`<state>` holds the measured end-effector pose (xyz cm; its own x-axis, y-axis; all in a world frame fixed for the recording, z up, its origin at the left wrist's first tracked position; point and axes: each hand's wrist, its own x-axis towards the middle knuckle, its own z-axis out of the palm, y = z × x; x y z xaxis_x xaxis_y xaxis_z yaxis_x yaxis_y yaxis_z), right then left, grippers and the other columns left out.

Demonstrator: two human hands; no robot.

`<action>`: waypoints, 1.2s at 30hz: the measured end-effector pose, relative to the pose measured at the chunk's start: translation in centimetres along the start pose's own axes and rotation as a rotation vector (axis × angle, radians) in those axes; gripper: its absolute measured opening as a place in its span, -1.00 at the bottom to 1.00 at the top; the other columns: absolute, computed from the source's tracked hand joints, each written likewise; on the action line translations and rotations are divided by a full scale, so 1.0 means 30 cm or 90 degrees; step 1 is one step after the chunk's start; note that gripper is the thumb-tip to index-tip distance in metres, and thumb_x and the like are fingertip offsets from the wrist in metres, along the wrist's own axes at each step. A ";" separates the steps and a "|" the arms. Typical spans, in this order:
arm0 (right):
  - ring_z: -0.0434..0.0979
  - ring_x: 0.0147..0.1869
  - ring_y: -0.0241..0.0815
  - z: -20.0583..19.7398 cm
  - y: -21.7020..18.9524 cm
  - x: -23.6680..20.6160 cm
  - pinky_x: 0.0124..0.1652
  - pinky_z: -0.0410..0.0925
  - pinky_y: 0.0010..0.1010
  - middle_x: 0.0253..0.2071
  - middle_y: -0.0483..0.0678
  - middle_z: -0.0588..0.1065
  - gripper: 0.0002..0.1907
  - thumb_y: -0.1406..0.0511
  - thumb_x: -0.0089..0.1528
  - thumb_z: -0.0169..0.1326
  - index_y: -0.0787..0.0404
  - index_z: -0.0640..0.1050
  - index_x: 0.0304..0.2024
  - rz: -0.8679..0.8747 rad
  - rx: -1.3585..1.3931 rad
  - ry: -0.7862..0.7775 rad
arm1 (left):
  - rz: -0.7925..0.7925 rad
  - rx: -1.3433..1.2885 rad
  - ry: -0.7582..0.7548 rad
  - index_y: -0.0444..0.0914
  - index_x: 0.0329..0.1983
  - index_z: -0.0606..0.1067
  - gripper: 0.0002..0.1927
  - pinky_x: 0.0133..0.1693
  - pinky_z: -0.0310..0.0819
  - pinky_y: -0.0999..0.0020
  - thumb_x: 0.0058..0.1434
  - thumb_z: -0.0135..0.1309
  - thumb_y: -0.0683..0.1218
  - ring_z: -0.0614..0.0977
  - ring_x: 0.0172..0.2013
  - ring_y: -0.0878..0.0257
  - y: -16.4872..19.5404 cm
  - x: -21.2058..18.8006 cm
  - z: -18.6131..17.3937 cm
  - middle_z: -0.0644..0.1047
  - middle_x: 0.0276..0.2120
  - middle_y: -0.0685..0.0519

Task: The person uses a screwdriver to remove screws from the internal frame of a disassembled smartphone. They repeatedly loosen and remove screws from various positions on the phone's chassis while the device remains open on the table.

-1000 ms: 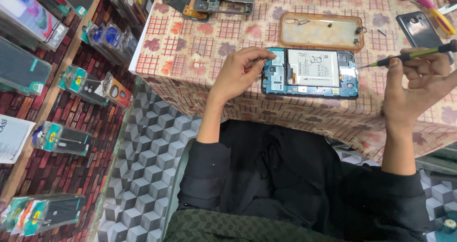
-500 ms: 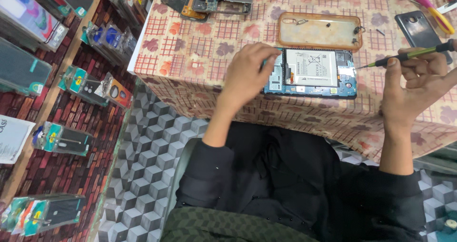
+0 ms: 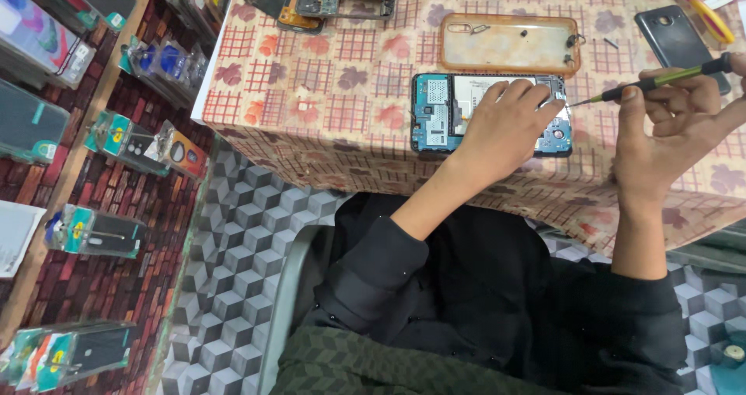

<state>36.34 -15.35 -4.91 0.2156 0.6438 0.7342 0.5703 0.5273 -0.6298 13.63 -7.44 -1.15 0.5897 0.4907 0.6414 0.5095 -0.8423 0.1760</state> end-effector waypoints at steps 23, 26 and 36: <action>0.52 0.13 -0.20 0.015 0.001 -0.004 0.09 0.49 -0.55 0.19 0.05 0.34 -0.13 0.60 0.51 -0.01 0.05 -0.23 0.58 -0.017 -0.013 0.006 | -0.044 -0.019 -0.013 -0.06 0.10 0.57 -0.57 0.18 0.35 0.08 0.15 0.08 -0.19 0.49 0.16 0.14 0.002 -0.003 -0.017 0.51 0.09 0.07; 0.51 0.17 -0.19 0.013 -0.001 -0.002 0.14 0.52 -0.53 0.19 0.04 0.31 -0.16 0.61 0.51 -0.02 0.05 -0.24 0.54 -0.041 -0.044 -0.008 | -0.046 -0.020 -0.024 -0.06 0.11 0.57 -0.57 0.19 0.35 0.09 0.14 0.10 -0.19 0.49 0.16 0.14 0.004 -0.005 -0.024 0.51 0.08 0.08; 0.51 0.17 -0.20 0.012 -0.005 0.004 0.12 0.53 -0.53 0.17 0.03 0.31 -0.14 0.59 0.50 -0.01 0.09 -0.25 0.57 -0.043 -0.055 -0.005 | -0.052 -0.026 -0.015 -0.05 0.09 0.58 -0.57 0.18 0.35 0.09 0.13 0.09 -0.19 0.49 0.16 0.13 0.007 0.000 -0.014 0.51 0.09 0.08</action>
<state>35.98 -15.15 -4.83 0.1684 0.6129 0.7720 0.6494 0.5202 -0.5546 13.46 -7.71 -0.79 0.5619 0.5632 0.6059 0.5309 -0.8072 0.2580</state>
